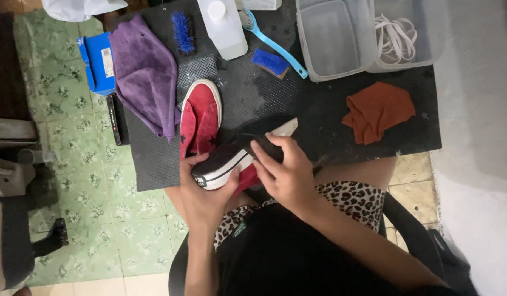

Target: Scrubbing the rubber sole and sides of a red sneaker with a brush and cleaning solution.

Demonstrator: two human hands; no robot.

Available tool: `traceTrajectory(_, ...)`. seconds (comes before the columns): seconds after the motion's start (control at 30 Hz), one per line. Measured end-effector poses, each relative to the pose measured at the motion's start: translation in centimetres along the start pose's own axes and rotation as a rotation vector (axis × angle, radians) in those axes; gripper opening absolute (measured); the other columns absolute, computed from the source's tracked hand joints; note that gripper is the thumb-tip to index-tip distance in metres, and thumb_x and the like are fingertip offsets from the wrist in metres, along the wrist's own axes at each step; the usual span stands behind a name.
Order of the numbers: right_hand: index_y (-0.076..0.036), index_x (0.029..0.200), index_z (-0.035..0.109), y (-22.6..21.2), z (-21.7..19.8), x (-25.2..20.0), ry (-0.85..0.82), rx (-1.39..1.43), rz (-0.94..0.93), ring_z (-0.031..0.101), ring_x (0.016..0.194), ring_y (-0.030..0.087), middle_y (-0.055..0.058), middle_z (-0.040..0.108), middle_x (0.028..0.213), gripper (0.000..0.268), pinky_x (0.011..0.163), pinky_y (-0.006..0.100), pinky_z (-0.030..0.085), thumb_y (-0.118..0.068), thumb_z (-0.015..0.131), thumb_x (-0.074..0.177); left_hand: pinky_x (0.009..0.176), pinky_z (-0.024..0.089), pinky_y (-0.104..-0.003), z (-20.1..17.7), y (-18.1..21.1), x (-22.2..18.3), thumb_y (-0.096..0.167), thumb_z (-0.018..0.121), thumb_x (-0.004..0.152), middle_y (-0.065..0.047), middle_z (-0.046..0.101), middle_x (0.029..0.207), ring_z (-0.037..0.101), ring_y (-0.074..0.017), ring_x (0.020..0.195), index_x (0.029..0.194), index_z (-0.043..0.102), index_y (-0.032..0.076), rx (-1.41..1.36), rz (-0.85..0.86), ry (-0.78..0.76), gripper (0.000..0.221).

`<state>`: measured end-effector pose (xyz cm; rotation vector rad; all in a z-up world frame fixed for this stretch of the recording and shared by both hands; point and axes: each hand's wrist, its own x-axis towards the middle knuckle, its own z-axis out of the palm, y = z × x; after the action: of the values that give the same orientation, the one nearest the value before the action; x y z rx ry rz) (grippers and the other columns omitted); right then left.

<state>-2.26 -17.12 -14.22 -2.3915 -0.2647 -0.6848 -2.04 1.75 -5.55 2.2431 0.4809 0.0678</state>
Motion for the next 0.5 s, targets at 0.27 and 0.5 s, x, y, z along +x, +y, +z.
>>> traceTrajectory(0.27, -0.015, 0.128, 0.074, -2.3, -1.4, 1.0, -0.035, 0.195, 0.085, 0.068, 0.110, 0.039, 0.017, 0.063, 0.121, 0.037, 0.091, 0.046, 0.056, -0.016, 0.075, 0.090, 0.079, 0.056, -0.048, 0.5, -0.2, -0.6, 0.050, 0.099, 0.049, -0.025, 0.074, 0.098, 0.073, -0.0441, 0.089, 0.106, 0.072, 0.026, 0.132, 0.034, 0.031, 0.068)
traceTrajectory(0.5, -0.017, 0.127, 0.074, -2.7, -1.5, 0.7, -0.006, -0.011, -0.027, 0.069, 0.100, 0.040, 0.019, 0.064, 0.114, 0.037, 0.083, 0.047, 0.056, -0.019, 0.076, 0.090, 0.081, 0.057, -0.042, 0.4, -0.9, 0.4, 0.052, 0.100, 0.048, -0.021, 0.075, 0.092, 0.075, -0.0404, 0.087, 0.107, 0.071, 0.024, 0.099, 0.004, 0.055, 0.070)
